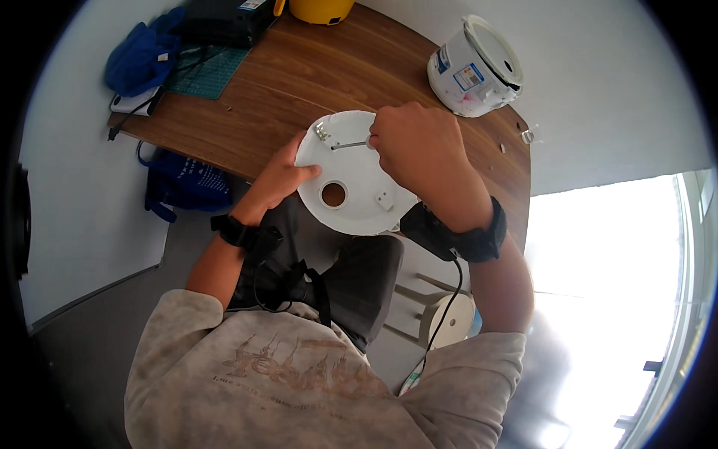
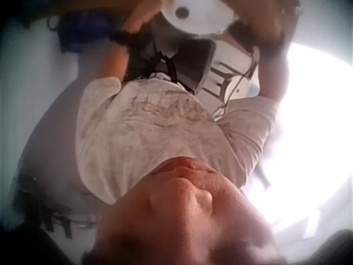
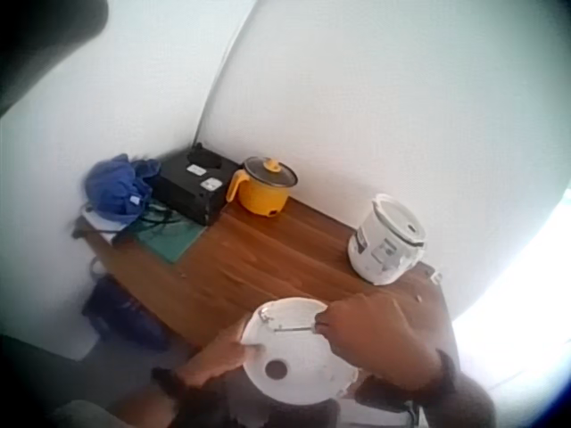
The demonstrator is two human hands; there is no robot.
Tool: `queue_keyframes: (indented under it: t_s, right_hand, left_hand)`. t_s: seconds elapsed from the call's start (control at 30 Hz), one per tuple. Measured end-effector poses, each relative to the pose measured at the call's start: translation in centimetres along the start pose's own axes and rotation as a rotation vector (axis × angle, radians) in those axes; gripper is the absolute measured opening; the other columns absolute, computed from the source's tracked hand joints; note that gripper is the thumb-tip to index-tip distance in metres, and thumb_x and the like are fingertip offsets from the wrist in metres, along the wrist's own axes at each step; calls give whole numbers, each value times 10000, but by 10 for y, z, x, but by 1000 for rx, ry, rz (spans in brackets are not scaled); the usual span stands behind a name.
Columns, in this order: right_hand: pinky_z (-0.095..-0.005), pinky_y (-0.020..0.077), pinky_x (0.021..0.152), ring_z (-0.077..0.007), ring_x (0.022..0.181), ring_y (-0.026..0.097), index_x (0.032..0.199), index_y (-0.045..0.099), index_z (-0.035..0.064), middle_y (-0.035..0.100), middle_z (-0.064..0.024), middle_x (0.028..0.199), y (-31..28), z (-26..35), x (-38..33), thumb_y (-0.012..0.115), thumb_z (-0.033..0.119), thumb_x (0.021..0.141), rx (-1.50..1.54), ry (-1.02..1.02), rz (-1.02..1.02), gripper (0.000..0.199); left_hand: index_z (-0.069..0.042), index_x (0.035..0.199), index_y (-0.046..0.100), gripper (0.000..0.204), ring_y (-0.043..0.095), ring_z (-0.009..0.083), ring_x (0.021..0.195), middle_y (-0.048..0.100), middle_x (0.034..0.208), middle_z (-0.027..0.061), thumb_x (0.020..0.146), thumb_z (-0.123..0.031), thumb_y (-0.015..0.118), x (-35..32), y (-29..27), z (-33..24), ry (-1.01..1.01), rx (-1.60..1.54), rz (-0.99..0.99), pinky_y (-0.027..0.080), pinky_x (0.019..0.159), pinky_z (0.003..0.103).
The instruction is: The person uses a screwdriver to remove screws from a white rice cooker and its lid, then wipes the table with a blue cloth. They continue to unscrew and remove small plastic components from the lid, placing them on the table.
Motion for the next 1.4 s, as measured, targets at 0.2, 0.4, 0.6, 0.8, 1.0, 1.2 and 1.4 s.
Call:
queue_keyframes:
  t_s: [0.2, 0.4, 0.6, 0.8, 1.0, 1.2, 1.4]
  right_hand:
    - [-429, 550, 641, -322, 775, 699, 899, 788, 111, 709, -117, 792, 7, -1, 10, 741, 61, 764, -62, -78, -47, 151]
    - [-387, 498, 758, -257, 930, 598, 973, 805, 156, 641, -56, 881, 5, 1, 14, 753, 39, 734, -238, -229, -142, 272]
    - [-326, 446, 760, -224, 1000, 544, 926, 801, 120, 611, -30, 943, -6, 43, 17, 761, 62, 695, -366, -432, -181, 242]
    - [-316, 478, 739, -201, 966, 572, 833, 721, 114, 600, -22, 920, -1, 45, -4, 739, 117, 735, -404, -370, -380, 99]
    - [-421, 538, 701, -296, 865, 656, 1014, 708, 60, 629, -113, 960, 22, -5, -44, 707, 167, 862, 17, -41, -128, 186]
    - [-439, 550, 726, -359, 759, 688, 1020, 726, 21, 699, -177, 879, 27, -12, -60, 684, 194, 883, 367, 173, -167, 225]
    - [-414, 558, 763, -367, 790, 699, 1015, 748, -1, 731, -197, 897, 24, -14, -57, 664, 177, 877, 558, 236, -145, 240]
  left_hand:
    - [-13, 1487, 426, 637, 567, 247, 1257, 587, 1360, 164, 883, 54, 615, 0, -1, 1, -40, 41, -16, 473, 1049, 381]
    - [-17, 1496, 416, 649, 568, 249, 1258, 584, 1365, 167, 884, 53, 618, -1, 0, 0, -42, 72, -23, 470, 1050, 381]
    - [-22, 1504, 407, 655, 570, 244, 1254, 589, 1356, 154, 887, 51, 617, 1, -1, 4, -14, -1, -4, 465, 1053, 374]
    - [-14, 1500, 406, 650, 569, 233, 1251, 590, 1349, 143, 889, 42, 620, -1, 1, -6, -3, -39, 32, 468, 1045, 367]
    - [1, 1476, 424, 628, 568, 236, 1252, 588, 1348, 149, 880, 40, 617, 1, 4, -2, 31, -12, 9, 464, 1050, 370]
    - [5, 1462, 435, 615, 570, 243, 1251, 593, 1338, 159, 875, 44, 613, -1, 3, -1, 13, -1, 7, 465, 1049, 373]
    - [11, 1463, 433, 615, 578, 244, 1239, 600, 1330, 162, 877, 37, 617, -2, 2, -3, 4, -2, 2, 470, 1044, 375]
Point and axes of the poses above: each hand's wrist, its own x-axis towards the middle knuckle, its own y-axis out of the palm, z = x × y, the point moved 4 cm from there along x, towards the middle knuckle
